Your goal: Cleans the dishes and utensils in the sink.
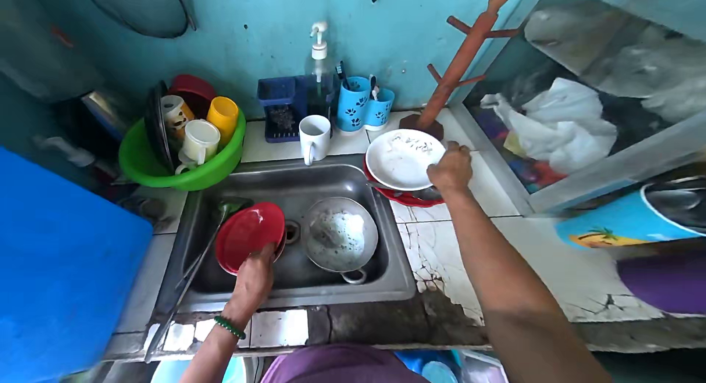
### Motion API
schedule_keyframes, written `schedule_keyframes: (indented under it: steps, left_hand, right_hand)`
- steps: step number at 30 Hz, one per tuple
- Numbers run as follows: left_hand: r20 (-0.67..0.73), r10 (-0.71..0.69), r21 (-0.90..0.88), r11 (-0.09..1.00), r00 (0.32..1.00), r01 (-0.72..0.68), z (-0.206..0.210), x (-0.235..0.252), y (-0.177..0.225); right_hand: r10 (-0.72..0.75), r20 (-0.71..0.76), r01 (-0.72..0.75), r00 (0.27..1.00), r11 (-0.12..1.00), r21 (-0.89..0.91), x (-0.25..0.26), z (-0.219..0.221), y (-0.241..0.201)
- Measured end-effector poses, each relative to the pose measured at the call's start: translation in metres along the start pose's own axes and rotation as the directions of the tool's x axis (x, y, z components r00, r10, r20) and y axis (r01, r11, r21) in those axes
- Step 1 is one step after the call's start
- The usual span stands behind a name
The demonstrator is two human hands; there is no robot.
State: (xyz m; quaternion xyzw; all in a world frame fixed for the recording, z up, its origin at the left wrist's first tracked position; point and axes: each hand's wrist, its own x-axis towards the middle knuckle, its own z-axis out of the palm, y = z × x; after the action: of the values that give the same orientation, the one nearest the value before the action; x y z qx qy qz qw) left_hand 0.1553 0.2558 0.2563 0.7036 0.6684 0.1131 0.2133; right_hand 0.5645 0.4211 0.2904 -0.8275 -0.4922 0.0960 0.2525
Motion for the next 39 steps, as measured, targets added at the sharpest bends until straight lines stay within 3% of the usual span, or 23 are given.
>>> schedule_keyframes:
  steps: [4, 7, 10, 13, 15, 18, 21, 23, 25, 26, 28, 30, 32, 35, 39]
  left_hand:
    - [0.111, -0.010, 0.244, 0.970, 0.994, -0.018, 0.003, -0.001, -0.007]
    - [0.276, -0.127, 0.268, 0.962, 0.953, 0.051, -0.010, 0.003, -0.014]
    - [0.202, -0.111, 0.128, 0.988, 0.973, 0.086, -0.022, 0.010, -0.006]
    - [-0.002, 0.021, -0.208, 0.978, 1.000, -0.021, -0.031, 0.023, 0.018]
    - [-0.060, -0.001, -0.527, 0.849, 0.998, -0.031, -0.033, 0.037, 0.037]
    - [0.160, -0.038, -0.874, 0.460, 0.986, 0.160, -0.041, 0.057, 0.059]
    - [0.322, -0.078, -0.911, 0.247, 0.943, 0.331, -0.046, 0.063, 0.066]
    - [0.291, -0.192, -0.932, 0.163, 0.937, 0.323, -0.043, 0.062, 0.062]
    - [0.190, -0.280, -0.963, 0.133, 0.941, 0.234, -0.037, 0.062, 0.054]
    - [0.120, -0.316, -0.974, 0.144, 0.941, 0.172, -0.034, 0.063, 0.049]
    - [-0.051, -0.379, -0.970, 0.239, 0.924, 0.044, -0.028, 0.067, 0.039]
    - [-0.229, -0.361, -0.908, 0.414, 0.904, -0.064, -0.027, 0.069, 0.028]
    - [-0.389, -0.245, -0.771, 0.614, 0.888, -0.168, -0.026, 0.071, 0.016]
    - [-0.562, 0.017, -0.495, 0.794, 0.827, -0.353, -0.023, 0.077, 0.005]
    - [-0.596, 0.205, -0.277, 0.855, 0.776, -0.438, -0.020, 0.072, 0.009]
  right_hand:
    - [0.035, 0.087, -0.049, 0.996, 0.986, 0.160, 0.013, -0.001, 0.009]
    - [0.002, 0.066, -0.019, 0.998, 0.966, 0.259, 0.013, -0.003, 0.011]
    - [-0.084, 0.057, 0.057, 0.995, 0.930, 0.363, 0.000, -0.006, 0.000]
    - [-0.211, 0.117, 0.140, 0.970, 0.888, 0.439, -0.028, -0.004, -0.028]
    - [-0.332, 0.164, 0.216, 0.929, 0.845, 0.489, -0.048, 0.002, -0.047]
    - [-0.485, 0.234, 0.296, 0.843, 0.781, 0.550, -0.071, 0.009, -0.072]
    - [-0.561, 0.270, 0.295, 0.783, 0.717, 0.631, -0.090, 0.015, -0.090]
    - [-0.552, 0.245, 0.274, 0.797, 0.693, 0.667, -0.097, 0.025, -0.091]
    - [-0.510, 0.297, 0.253, 0.807, 0.754, 0.606, -0.107, 0.039, -0.087]
    - [-0.511, 0.381, 0.270, 0.770, 0.803, 0.531, -0.113, 0.048, -0.083]
    - [-0.548, 0.594, 0.381, 0.589, 0.836, 0.395, -0.122, 0.073, -0.074]
    - [-0.560, 0.734, 0.537, 0.385, 0.782, 0.315, -0.133, 0.099, -0.065]
    - [-0.508, 0.807, 0.636, 0.301, 0.737, 0.226, -0.144, 0.115, -0.060]
    - [-0.392, 0.855, 0.674, 0.340, 0.736, 0.069, -0.149, 0.126, -0.062]
    - [-0.320, 0.820, 0.639, 0.474, 0.766, -0.070, -0.149, 0.126, -0.066]
